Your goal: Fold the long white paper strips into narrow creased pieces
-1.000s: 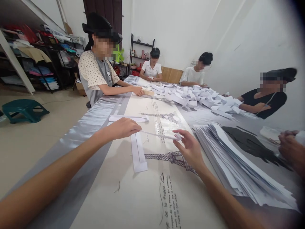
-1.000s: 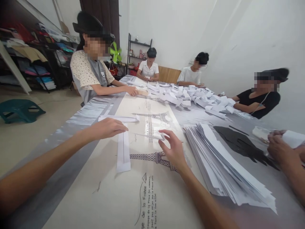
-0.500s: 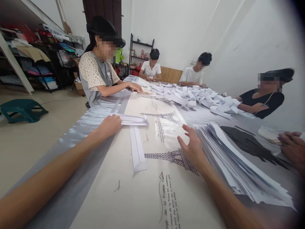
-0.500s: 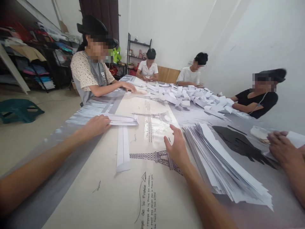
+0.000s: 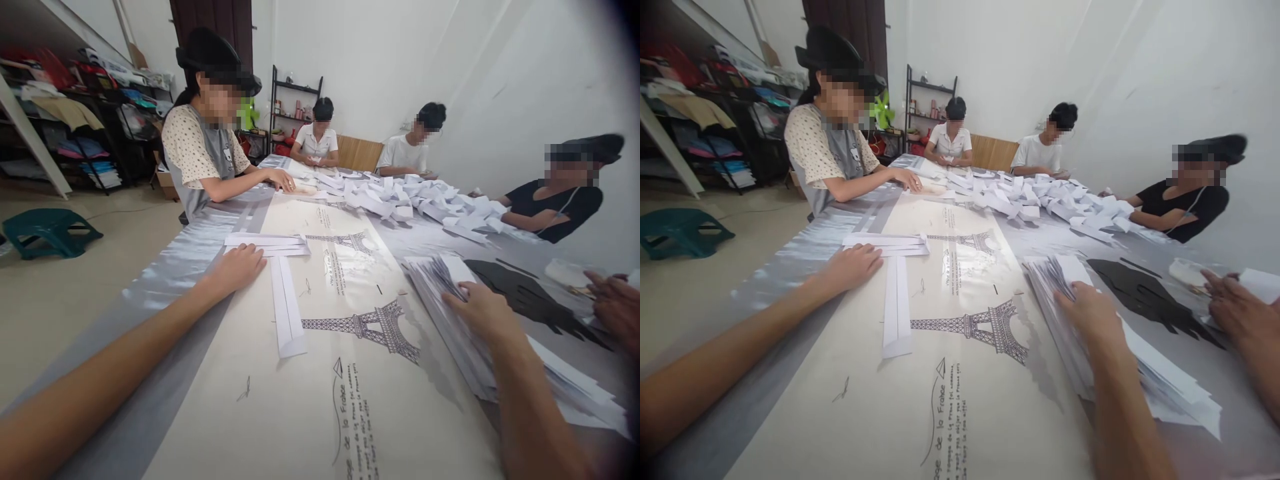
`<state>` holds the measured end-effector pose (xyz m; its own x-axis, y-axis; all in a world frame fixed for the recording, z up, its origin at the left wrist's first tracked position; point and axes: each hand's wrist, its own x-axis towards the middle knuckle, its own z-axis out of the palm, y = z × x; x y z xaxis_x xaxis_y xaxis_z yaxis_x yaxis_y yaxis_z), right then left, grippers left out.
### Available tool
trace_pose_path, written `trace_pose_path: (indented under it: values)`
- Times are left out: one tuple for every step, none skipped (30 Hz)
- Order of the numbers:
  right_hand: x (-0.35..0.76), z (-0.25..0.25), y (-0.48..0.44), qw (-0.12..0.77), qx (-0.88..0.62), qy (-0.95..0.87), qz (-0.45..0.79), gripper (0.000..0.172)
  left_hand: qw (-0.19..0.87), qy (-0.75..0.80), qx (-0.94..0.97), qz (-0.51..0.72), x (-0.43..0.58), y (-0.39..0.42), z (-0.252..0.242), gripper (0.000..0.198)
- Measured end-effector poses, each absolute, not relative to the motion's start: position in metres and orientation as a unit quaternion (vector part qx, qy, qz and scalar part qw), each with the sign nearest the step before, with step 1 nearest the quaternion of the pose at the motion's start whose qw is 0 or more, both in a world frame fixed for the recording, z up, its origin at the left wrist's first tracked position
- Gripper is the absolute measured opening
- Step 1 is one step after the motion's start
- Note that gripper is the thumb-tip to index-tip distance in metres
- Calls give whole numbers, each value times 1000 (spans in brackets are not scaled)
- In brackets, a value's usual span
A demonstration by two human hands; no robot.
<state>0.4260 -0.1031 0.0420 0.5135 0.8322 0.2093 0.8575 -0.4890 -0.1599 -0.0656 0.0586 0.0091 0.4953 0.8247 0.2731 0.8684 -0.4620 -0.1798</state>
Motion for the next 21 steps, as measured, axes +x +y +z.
trace_pose_path:
  values:
    - [422, 45, -104, 104, -877, -467, -42, 54, 151, -499, -849, -84, -66, 60, 6, 35]
    - [417, 48, -105, 96, -885, -455, -34, 54, 153, -503, -845, -94, -67, 62, 2, 37]
    - [412, 52, -105, 96, -891, -444, -29, 53, 153, -508, -842, -102, -68, 64, -2, 39]
    - [406, 56, -106, 100, -894, -437, -25, 52, 151, -513, -838, -107, -69, 66, -5, 41]
    - [402, 59, -107, 105, -895, -433, -20, 51, 149, -520, -834, -112, -71, 67, -7, 43]
    - [398, 62, -108, 111, -896, -430, -18, 50, 150, -528, -828, -119, -72, 68, -8, 45]
    - [394, 65, -109, 119, -895, -429, -17, 49, 154, -535, -821, -129, -73, 68, -9, 47]
    - [392, 67, -110, 128, -893, -431, -19, 47, 163, -540, -813, -144, -72, 67, -8, 49]
    - [389, 69, -111, 138, -891, -432, -24, 45, 174, -539, -808, -162, -70, 65, -7, 49]
    - [387, 71, -112, 146, -890, -432, -30, 42, 184, -532, -807, -180, -67, 61, -5, 48]
    - [385, 72, -113, 149, -890, -430, -35, 40, 189, -518, -811, -194, -62, 56, -3, 45]
    - [383, 73, -114, 149, -891, -427, -37, 37, 186, -498, -823, -202, -56, 49, -1, 42]
    - [381, 74, -114, 149, -892, -424, -40, 35, 172, -476, -840, -196, -49, 41, 1, 40]
    - [380, 74, -114, 148, -893, -423, -44, 33, 158, -460, -852, -193, -41, 32, 2, 37]
    - [379, 74, -114, 147, -893, -423, -47, 32, 144, -441, -868, -179, -33, 23, 3, 34]
    - [379, 73, -113, 144, -893, -424, -51, 31, 129, -429, -879, -165, -25, 13, 4, 32]
    - [379, 72, -113, 142, -892, -425, -57, 31, 114, -418, -888, -151, -18, 4, 4, 31]
    - [380, 71, -112, 140, -891, -427, -63, 31, 102, -413, -894, -142, -12, -4, 5, 30]
    - [382, 70, -111, 137, -891, -427, -70, 31, 90, -406, -899, -135, -8, -11, 5, 29]
    - [383, 70, -111, 137, -891, -427, -78, 32, 85, -403, -902, -129, -4, -17, 5, 29]
    - [383, 70, -111, 143, -890, -424, -87, 32, 84, -402, -903, -125, -2, -21, 6, 29]
